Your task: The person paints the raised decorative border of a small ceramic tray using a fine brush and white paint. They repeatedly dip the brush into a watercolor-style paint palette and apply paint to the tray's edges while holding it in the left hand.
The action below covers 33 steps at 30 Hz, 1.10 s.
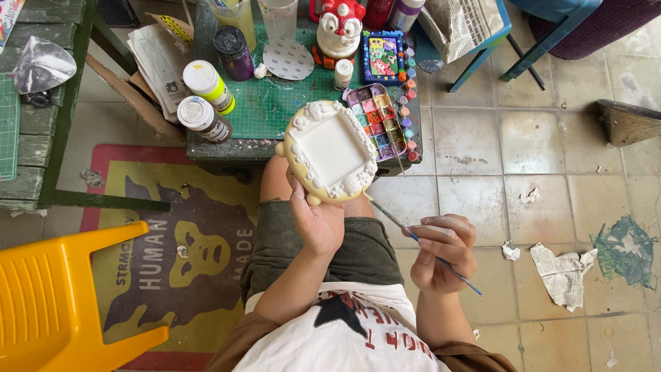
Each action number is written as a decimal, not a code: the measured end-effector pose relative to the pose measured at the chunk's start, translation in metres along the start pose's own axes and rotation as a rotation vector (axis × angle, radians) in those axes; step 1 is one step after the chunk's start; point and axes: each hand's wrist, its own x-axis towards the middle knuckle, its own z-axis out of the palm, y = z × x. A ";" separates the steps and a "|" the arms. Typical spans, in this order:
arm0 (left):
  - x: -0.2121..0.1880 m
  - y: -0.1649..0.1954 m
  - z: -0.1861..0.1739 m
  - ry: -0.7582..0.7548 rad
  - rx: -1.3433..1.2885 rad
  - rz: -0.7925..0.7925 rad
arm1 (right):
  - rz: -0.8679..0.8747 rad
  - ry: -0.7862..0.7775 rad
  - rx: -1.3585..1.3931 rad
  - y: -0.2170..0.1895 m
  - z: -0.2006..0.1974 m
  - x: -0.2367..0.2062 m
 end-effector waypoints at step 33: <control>0.001 0.001 -0.009 -0.023 -0.079 -0.047 | -0.040 0.044 0.020 0.003 0.002 -0.006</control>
